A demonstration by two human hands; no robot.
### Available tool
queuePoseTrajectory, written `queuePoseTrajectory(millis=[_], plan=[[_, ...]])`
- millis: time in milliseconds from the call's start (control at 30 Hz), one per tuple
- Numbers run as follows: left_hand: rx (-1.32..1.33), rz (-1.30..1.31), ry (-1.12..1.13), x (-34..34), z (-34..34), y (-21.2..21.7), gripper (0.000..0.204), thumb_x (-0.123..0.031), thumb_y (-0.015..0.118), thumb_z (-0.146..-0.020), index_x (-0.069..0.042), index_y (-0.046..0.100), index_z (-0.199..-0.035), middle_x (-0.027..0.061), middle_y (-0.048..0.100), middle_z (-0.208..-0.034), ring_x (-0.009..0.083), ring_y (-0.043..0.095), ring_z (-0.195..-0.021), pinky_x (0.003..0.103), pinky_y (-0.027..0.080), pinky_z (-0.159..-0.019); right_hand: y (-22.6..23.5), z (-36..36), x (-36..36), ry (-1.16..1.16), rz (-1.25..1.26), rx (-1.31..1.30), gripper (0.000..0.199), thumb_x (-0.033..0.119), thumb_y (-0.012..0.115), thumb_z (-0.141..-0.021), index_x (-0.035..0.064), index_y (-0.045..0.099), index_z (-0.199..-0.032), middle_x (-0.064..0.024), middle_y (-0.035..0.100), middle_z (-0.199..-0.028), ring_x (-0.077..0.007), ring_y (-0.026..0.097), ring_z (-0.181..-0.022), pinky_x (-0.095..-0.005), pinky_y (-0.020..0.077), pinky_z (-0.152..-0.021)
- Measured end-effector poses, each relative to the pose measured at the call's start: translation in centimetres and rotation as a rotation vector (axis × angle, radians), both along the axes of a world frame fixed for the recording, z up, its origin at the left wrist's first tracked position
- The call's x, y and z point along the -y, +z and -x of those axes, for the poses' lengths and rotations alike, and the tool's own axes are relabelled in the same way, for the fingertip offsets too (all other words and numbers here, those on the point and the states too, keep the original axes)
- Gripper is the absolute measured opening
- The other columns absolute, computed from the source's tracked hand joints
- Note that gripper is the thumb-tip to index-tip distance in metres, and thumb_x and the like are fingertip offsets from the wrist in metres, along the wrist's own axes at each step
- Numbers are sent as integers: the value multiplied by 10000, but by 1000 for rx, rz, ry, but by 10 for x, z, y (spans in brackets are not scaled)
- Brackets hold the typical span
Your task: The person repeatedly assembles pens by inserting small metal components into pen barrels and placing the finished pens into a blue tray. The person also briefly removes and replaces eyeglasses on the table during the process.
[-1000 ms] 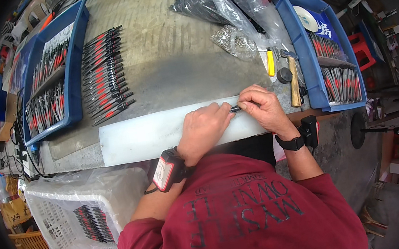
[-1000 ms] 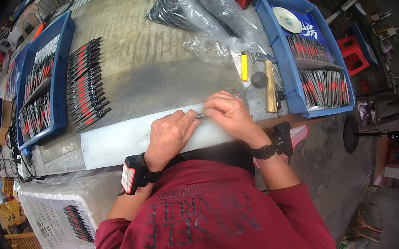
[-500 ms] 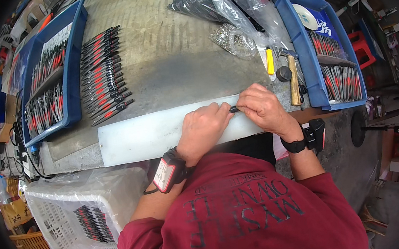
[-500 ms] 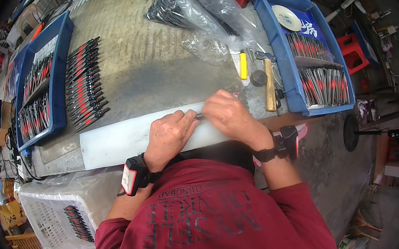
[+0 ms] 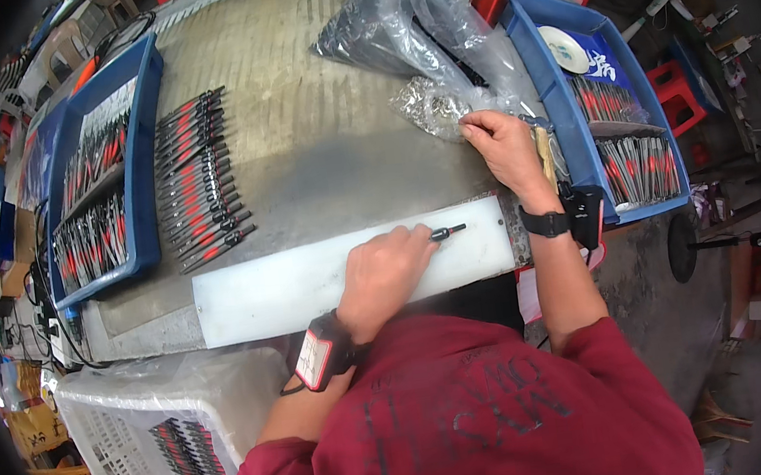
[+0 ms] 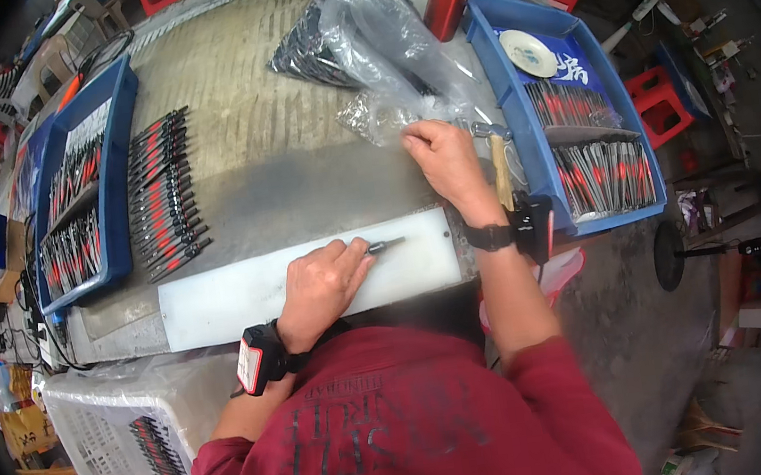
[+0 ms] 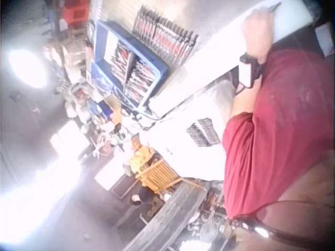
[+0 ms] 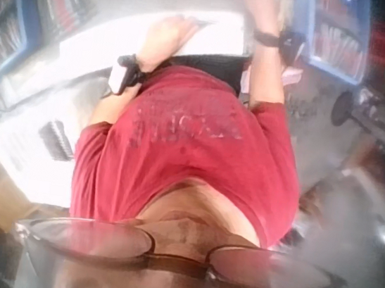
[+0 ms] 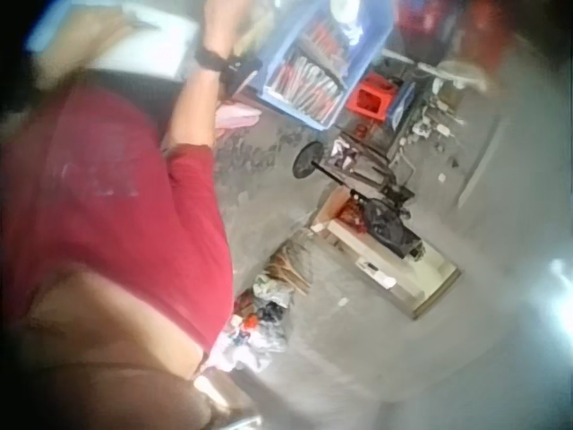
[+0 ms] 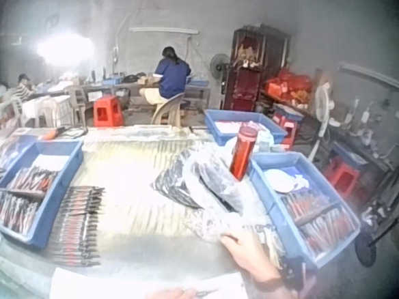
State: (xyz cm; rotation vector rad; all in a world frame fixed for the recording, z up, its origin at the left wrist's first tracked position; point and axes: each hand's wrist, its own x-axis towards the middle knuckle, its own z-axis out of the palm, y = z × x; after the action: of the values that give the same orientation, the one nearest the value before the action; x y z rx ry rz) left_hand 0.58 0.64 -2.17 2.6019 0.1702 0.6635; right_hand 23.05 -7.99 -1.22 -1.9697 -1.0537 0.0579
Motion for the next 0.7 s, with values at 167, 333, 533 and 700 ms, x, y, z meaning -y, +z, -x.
queuePoseTrajectory(millis=[167,333,533,700], plan=[[-34,7,1,0,1,0,168,-169,686,-788,-83,561,-860,62,505,-639,248,556,-551,367,445,-470,-16,-14,-24,-151,108,92,163,155,644,-817,27,689,-906,-146,680,-805,-244,662,-724,-325,501,-668],[5,20,3,1,0,-1,183,-187,657,-808,-87,504,-799,69,500,-629,253,553,-544,377,442,-464,-29,-16,-36,-171,168,297,131,161,639,-802,54,686,-863,-139,667,-832,-331,634,-775,-397,501,-693],[-2,31,-5,2,0,0,173,-188,656,-811,-88,514,-813,68,498,-631,252,552,-545,378,443,-469,-42,-16,-43,-182,257,501,71,128,606,-803,61,628,-811,-125,636,-816,-338,598,-801,-445,476,-696],[19,28,-10,0,0,-1,174,-192,655,-813,-86,518,-826,69,492,-628,252,549,-543,378,438,-466,-39,-14,-44,-178,232,485,86,117,579,-817,42,615,-840,-159,633,-829,-356,597,-811,-463,469,-708]])
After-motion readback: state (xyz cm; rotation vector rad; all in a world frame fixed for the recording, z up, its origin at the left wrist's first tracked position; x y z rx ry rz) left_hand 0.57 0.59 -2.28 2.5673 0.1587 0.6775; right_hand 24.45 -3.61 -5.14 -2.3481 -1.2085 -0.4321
